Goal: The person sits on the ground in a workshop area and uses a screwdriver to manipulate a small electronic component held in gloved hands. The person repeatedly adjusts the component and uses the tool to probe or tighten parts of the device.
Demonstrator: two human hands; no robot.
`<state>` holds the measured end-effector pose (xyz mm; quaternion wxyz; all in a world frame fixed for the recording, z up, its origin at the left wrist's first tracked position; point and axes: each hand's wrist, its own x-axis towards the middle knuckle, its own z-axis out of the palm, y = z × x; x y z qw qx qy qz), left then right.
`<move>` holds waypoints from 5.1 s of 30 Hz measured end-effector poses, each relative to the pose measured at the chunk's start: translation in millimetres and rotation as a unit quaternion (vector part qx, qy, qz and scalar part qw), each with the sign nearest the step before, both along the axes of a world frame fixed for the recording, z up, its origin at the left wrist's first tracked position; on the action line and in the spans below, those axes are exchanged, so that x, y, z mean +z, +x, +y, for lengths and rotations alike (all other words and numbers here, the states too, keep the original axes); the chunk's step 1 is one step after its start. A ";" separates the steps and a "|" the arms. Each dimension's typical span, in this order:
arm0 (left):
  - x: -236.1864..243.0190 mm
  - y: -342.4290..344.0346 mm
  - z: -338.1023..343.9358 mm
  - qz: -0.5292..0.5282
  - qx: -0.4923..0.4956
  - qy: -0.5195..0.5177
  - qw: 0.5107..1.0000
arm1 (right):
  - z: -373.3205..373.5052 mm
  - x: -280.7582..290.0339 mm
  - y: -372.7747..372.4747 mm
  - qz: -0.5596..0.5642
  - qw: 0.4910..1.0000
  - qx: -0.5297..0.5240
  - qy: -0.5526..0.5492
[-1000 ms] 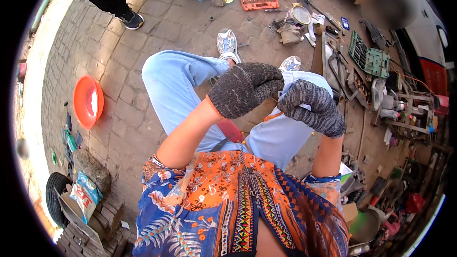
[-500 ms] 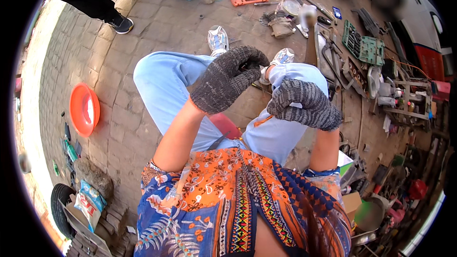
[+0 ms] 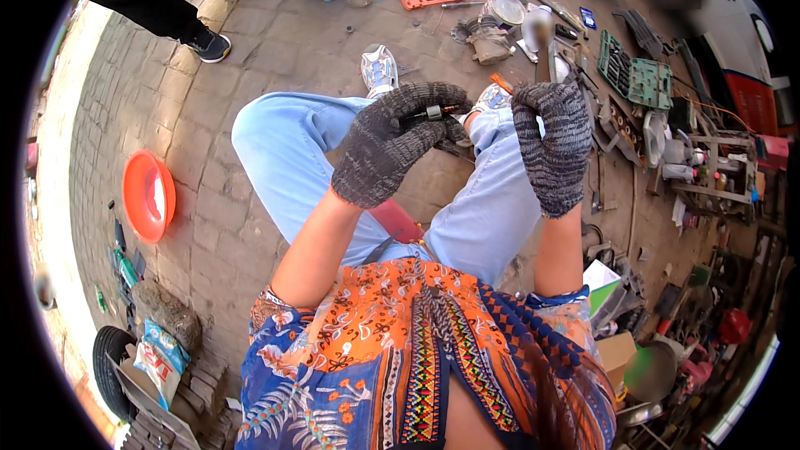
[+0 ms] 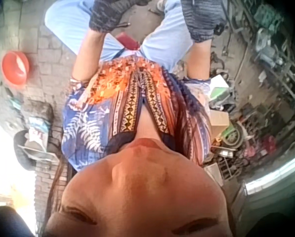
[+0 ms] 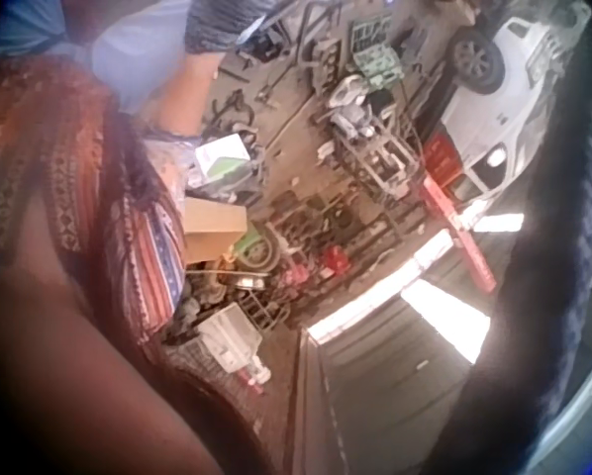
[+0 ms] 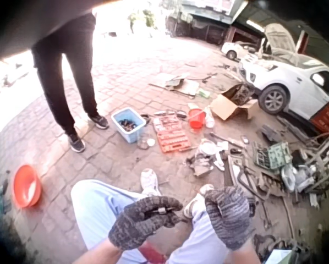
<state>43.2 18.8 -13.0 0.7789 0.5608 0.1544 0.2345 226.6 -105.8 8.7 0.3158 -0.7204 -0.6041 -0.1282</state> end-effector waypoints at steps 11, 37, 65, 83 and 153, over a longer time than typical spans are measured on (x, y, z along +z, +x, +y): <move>-0.3 -7.2 -2.8 0.023 0.015 0.022 0.999 | -16.6 6.9 3.1 0.456 0.816 0.305 -0.183; 10.9 -12.9 -0.4 0.032 0.024 0.108 0.993 | -12.8 10.9 5.2 0.385 0.852 0.342 -0.094; 26.5 -6.2 5.0 0.034 0.128 0.368 0.921 | -4.5 5.7 -19.0 0.581 0.780 0.228 0.037; 15.5 -4.5 -4.7 0.054 0.129 0.380 0.914 | 15.9 0.9 -30.9 -0.064 0.997 -0.026 0.045; 36.2 -11.4 -5.7 0.052 0.132 0.234 0.962 | -0.4 30.8 -50.2 0.600 0.799 0.028 0.039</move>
